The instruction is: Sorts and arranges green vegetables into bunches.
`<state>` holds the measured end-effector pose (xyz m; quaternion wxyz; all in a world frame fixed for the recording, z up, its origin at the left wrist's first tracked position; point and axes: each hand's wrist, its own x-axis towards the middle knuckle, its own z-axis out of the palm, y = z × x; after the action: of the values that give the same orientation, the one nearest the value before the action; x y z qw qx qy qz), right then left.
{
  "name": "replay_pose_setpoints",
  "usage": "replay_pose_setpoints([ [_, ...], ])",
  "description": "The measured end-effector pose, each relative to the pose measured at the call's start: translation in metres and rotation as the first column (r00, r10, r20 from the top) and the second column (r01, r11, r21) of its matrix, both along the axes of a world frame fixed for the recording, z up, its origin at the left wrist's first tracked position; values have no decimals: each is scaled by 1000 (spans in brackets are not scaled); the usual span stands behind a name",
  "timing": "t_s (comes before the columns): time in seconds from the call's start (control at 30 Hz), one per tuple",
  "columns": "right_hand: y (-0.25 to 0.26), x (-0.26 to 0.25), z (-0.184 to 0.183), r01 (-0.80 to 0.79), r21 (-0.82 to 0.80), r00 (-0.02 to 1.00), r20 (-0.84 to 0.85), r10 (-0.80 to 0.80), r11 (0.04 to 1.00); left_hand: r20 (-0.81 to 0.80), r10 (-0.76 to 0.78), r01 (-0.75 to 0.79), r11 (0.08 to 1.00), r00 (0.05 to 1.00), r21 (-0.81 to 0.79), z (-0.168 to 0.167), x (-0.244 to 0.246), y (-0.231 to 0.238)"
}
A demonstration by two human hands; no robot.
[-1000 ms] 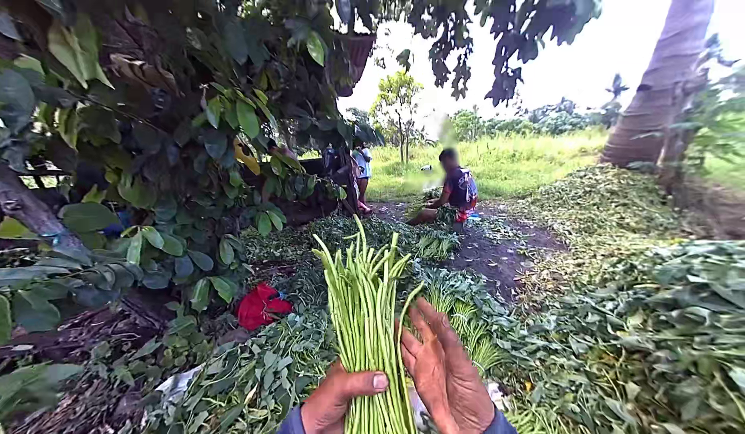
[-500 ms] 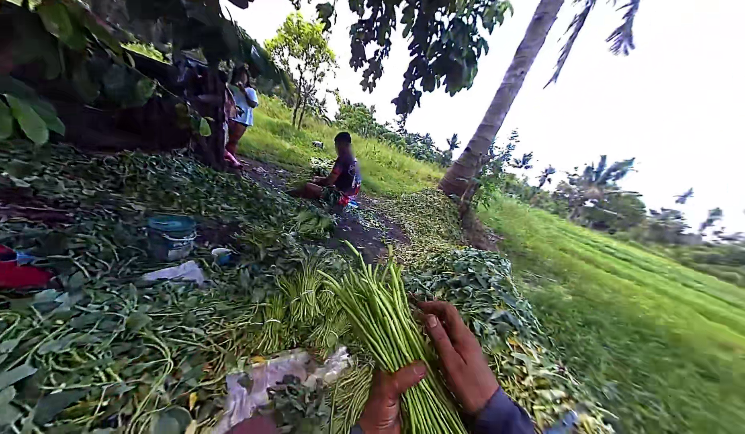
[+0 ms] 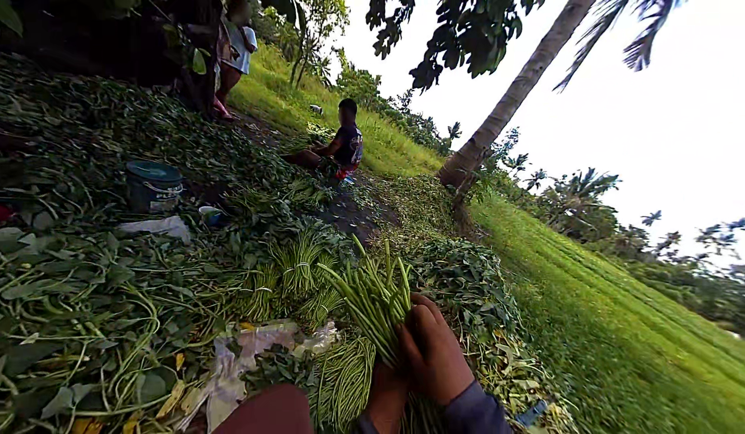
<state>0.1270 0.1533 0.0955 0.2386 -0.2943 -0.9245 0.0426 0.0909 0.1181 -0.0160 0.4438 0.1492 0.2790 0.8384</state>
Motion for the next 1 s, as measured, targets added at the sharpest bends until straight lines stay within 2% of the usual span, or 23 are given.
replay_pose_setpoints([
  [0.1, 6, 0, 7, -95, -12, 993, -70, 94, 995, 47, -81, 80, 997, 996, 17, 0, -7, -10],
  [0.2, 8, -4, 13, -98, -173, 992, -101, 81, 980, 75, -98, 91, 992, 992, 91, -3, -4, -14],
  [0.33, 7, -10, 8, -103, -227, 984, -164, 66, 968, 106, -127, 115, 987, 986, 116, -2, -5, -19],
  [0.43, 6, -4, 17, -203, -402, 964, -243, 109, 893, 185, -137, 126, 989, 973, 71, -1, -10, -21],
  [0.5, 6, 10, 26, -256, -495, 926, -373, 63, 830, 222, -168, 155, 985, 960, 76, -9, -16, -21],
  [0.57, 6, 32, 30, -198, -563, 910, -409, -62, 803, 257, -244, 196, 960, 935, 199, -24, -25, -18],
  [0.63, 3, 50, 22, -91, -625, 944, -302, -132, 775, 267, -359, 249, 895, 894, 371, -39, -36, -13],
  [0.7, -3, 60, 6, -1, -676, 991, -98, -88, 737, 253, -391, 256, 863, 885, 436, -45, -41, -12],
  [0.77, -12, 60, -10, 93, -630, 995, 82, -53, 771, 233, -382, 262, 870, 894, 417, -53, -43, -11],
  [0.83, -18, 54, -22, 161, -541, 979, 195, -63, 825, 229, -325, 243, 914, 918, 326, -56, -41, -11],
  [0.9, -17, 51, -33, 163, -495, 976, 210, -65, 854, 214, -268, 214, 945, 939, 247, -56, -39, -12],
  [1.0, -10, 57, -43, 103, -544, 995, 70, -77, 833, 180, -235, 198, 959, 955, 202, -66, -43, -12],
])
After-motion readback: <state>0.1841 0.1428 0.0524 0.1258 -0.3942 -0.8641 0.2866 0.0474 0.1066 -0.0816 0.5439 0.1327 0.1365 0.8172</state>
